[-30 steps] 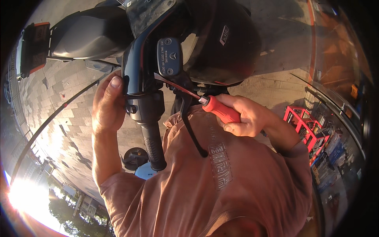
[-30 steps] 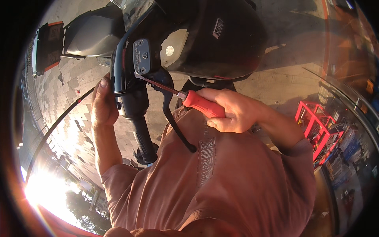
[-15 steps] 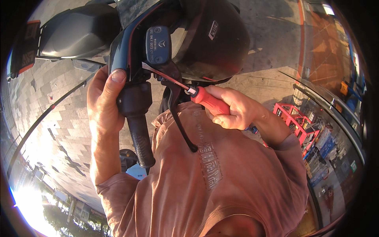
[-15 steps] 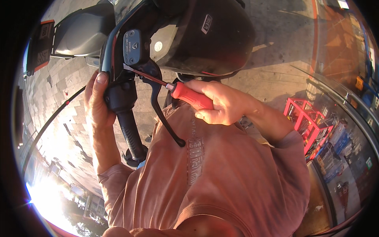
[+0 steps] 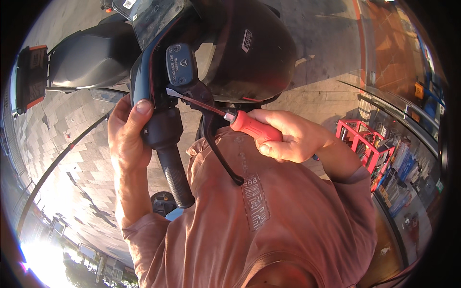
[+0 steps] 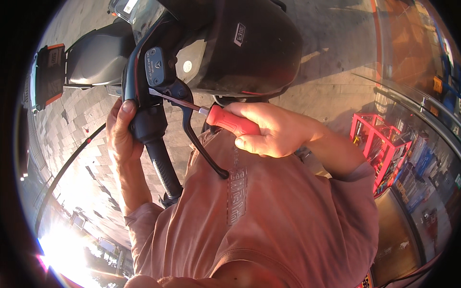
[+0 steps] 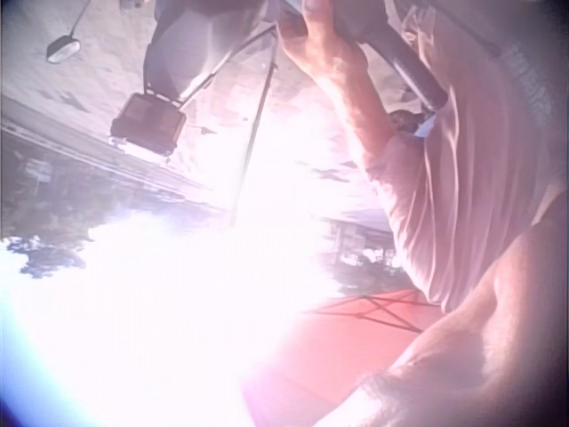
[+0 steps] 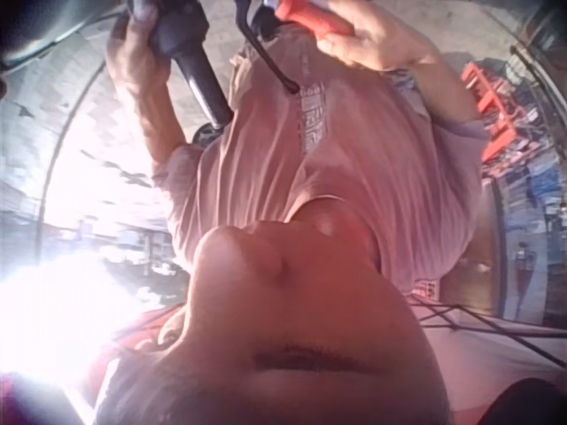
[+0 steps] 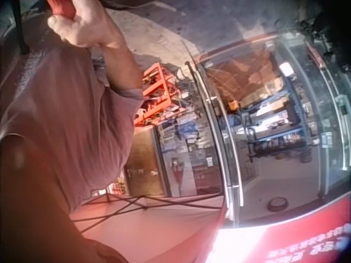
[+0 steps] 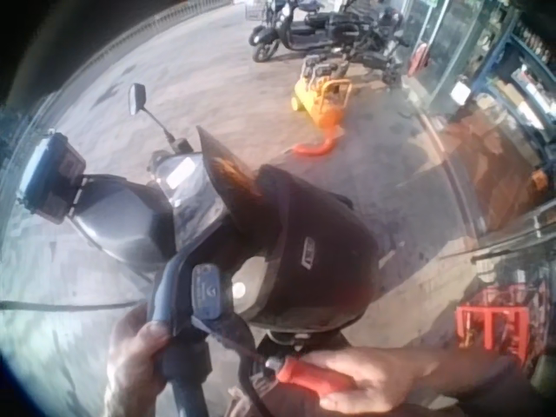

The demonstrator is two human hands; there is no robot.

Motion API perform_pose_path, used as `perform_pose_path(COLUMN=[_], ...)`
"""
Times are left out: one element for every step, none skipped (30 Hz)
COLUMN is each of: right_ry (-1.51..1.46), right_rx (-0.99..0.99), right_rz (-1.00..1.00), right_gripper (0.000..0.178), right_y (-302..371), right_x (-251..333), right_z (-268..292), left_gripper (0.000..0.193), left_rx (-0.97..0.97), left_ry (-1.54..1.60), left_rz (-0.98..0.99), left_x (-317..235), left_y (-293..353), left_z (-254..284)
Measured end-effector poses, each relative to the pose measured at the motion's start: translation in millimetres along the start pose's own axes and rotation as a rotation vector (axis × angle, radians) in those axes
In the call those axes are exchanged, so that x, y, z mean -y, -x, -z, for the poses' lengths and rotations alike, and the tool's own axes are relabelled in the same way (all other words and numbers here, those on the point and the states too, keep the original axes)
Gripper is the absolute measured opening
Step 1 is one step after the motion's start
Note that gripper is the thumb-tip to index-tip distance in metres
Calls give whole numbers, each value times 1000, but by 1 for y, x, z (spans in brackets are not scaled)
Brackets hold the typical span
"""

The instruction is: The person uses a red-handled screwdriver to loosen and tighten screws on the right handlebar assembly of a black scooter. They then switch to a black-handled screwdriver to work on the left handlebar and the instrument cluster area.

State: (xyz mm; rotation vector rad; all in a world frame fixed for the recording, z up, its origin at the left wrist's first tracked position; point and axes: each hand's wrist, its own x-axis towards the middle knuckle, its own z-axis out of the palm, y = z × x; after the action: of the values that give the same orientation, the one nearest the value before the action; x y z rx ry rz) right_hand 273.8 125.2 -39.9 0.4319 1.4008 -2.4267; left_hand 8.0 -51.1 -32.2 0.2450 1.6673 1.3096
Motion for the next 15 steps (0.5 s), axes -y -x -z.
perform_pose_path(right_ry=[38, 77, 113, 133, 159, 188, 174, 159, 148, 156, 160, 169, 157, 143, 127], right_rx=[-2, -3, -4, -11, -16, -28, -28, -33, -36, -52, -70, -89, -91, -96, -84], right_rz=[7, 13, 17, 38, 61, 81, 91, 98, 106, 138, 167, 184, 176, 156, 153], right_gripper=[46, 45, 45, 45, 46, 46, 45, 45, 45, 45, 45, 45, 46, 48, 49], right_y=[2, 3, 4, 4, 2, 0, -1, -3, -5, -7, -7, -8, -7, -6, -6], right_x=[-1, -2, -4, -7, -10, -13, -16, -18, -21, -23, -24, -26, -26, -27, -28], right_z=[-1, -1, -1, -3, -2, -2, -4, -5, -7, -8, -11, -13, -15, -18, -19], left_gripper=[70, 69, 69, 69, 69, 68, 68, 69, 69, 69, 69, 69, 69, 69, 69], left_rx=[-3, -6, -6, -1, 6, 7, 3, -7, -18, -13, -6, -1, 2, 6, -2], left_ry=[4, 9, 13, 7, 3, 3, 6, 11, 18, 9, 0, -7, -1, 3, 5], left_rz=[-4, -8, -5, -6, -8, -16, -18, -22, -30, -31, -26, -25, -27, -25, -14], left_x=[0, 1, 1, 2, 2, 3, 4, 5, 5, 5, 5, 5, 5, 5, 4], left_y=[-1, -1, -1, -1, -1, -1, -1, -1, -1, -1, -1, -1, -2, -2, -2], left_z=[1, 2, 2, 3, 4, 5, 5, 5, 6, 6, 6, 6, 6, 5, 4])
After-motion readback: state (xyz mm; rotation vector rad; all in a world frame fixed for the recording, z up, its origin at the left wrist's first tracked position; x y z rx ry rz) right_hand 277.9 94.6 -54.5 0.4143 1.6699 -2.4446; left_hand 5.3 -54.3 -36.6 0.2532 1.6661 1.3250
